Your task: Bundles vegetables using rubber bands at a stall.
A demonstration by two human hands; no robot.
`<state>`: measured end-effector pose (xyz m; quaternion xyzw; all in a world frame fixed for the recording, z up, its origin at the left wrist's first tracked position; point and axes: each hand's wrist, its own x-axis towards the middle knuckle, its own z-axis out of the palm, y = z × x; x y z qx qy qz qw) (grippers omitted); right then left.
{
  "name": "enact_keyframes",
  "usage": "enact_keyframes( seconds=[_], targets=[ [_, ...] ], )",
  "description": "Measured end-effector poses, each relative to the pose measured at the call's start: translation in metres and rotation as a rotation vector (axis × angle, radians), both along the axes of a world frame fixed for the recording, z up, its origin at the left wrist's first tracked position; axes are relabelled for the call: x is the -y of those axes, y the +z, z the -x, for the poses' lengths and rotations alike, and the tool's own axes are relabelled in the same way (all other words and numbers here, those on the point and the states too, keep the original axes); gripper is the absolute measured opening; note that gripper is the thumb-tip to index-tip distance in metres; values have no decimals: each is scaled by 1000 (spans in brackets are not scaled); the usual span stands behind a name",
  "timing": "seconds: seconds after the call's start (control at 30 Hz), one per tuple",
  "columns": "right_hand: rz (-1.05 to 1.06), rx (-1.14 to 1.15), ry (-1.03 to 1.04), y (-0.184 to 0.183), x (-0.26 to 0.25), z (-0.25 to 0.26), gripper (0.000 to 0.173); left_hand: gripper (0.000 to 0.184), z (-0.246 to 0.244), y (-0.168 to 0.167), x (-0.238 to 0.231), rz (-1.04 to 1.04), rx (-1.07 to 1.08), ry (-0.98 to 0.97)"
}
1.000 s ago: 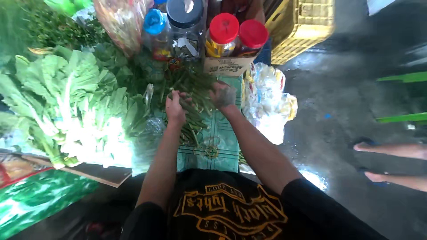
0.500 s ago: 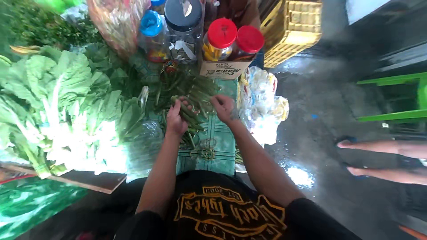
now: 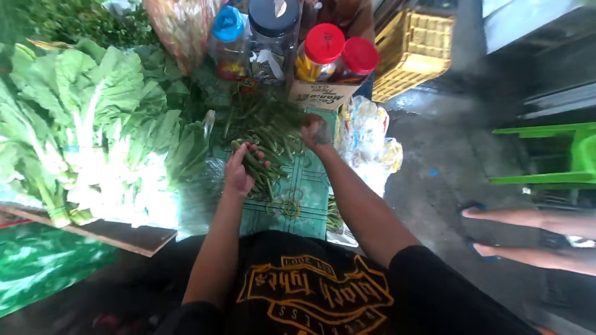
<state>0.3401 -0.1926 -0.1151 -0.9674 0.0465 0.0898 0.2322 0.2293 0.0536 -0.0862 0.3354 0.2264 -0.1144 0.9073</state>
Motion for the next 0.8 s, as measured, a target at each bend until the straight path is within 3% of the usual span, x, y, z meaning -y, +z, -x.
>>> enact_keyframes(
  seconds=[0.13, 0.27, 0.37, 0.47, 0.57, 0.67, 0.8],
  targets=[
    [-65, 184, 52, 6, -3, 41, 33, 28, 2, 1, 0, -22, -1, -13],
    [118, 110, 89, -19, -28, 88, 40, 29, 0, -2, 8, -13, -1, -45],
    [49, 5, 23, -24, -31, 89, 40, 33, 8, 2, 15, -22, 2, -106],
    [-286, 233, 8, 9, -36, 105, 36, 37, 18, 3, 15, 7, 40, -187],
    [-523, 513, 196, 42, -37, 119, 25, 41, 27, 0, 21, 63, 45, -238],
    [-512, 695, 391, 47, -40, 130, 14, 42, 36, -1, 31, 69, 95, -337],
    [-401, 815, 511, 31, -33, 147, 22, 39, 41, 4, 42, 101, 97, -427]
  ],
)
